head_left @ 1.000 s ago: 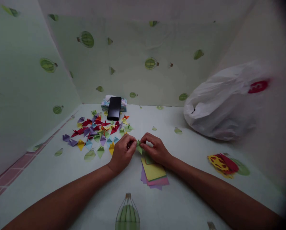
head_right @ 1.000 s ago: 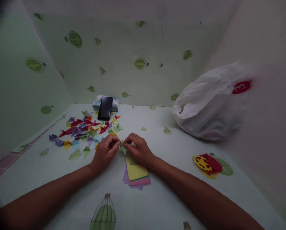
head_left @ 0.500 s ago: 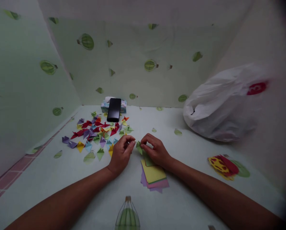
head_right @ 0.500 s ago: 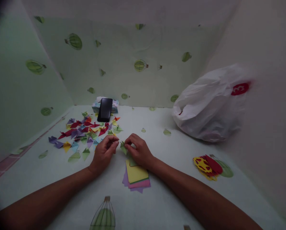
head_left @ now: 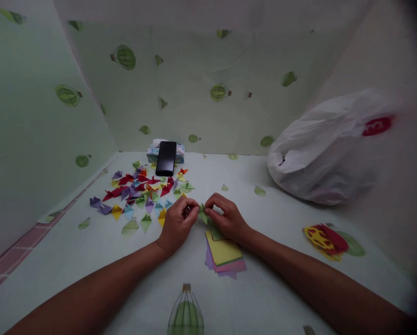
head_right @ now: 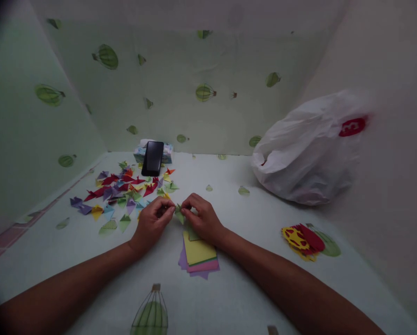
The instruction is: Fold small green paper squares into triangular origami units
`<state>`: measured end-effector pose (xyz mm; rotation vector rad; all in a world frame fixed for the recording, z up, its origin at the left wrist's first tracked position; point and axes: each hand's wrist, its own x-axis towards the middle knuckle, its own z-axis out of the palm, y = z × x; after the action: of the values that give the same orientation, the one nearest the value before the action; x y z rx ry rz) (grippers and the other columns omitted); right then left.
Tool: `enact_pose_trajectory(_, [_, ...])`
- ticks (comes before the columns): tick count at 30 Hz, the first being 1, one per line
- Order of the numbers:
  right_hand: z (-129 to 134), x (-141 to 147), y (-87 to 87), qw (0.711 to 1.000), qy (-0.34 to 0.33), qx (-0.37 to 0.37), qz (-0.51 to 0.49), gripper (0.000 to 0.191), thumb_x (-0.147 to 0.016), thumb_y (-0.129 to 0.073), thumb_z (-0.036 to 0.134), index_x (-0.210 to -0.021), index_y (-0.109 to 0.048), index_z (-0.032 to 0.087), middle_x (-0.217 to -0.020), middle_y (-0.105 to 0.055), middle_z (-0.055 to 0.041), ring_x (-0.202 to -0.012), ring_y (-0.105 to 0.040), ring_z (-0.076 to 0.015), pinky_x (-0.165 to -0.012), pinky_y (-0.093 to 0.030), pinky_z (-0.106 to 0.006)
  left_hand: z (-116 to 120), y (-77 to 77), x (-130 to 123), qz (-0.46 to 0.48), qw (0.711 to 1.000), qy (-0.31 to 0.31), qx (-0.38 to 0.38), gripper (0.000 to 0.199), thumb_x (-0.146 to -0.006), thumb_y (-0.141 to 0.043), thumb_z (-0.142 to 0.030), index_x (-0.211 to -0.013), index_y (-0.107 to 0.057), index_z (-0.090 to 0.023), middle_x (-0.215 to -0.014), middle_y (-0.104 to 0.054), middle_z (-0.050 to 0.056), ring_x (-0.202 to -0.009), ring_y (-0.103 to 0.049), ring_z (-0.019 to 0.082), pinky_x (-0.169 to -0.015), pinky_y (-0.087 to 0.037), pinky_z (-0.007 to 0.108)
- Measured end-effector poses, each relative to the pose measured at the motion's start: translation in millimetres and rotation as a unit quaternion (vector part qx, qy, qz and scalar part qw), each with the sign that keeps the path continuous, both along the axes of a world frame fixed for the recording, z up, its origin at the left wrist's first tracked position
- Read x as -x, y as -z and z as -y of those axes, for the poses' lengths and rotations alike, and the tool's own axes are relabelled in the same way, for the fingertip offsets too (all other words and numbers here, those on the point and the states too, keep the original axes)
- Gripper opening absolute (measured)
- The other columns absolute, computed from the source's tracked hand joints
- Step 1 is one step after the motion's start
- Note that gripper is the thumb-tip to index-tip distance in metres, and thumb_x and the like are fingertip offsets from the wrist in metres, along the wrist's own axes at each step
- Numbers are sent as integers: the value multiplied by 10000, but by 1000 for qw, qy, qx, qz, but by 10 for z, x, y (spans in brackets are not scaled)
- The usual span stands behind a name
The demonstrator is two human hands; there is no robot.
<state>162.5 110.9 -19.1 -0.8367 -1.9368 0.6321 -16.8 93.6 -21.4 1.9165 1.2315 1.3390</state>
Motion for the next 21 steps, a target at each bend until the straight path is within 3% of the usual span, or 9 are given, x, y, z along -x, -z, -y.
enact_pose_trajectory(21, [-41, -14, 13, 1000, 19, 22, 2, 97, -864, -582, 150, -776, -581, 191, -774, -580, -14, -748, -553, -158, -719, -432, -292, -14, 18, -3, 20, 1000, -8, 15, 94, -911, -556, -248, -853, -597, -185, -785, -595, 9, -659, -532, 130, -617, -429, 247])
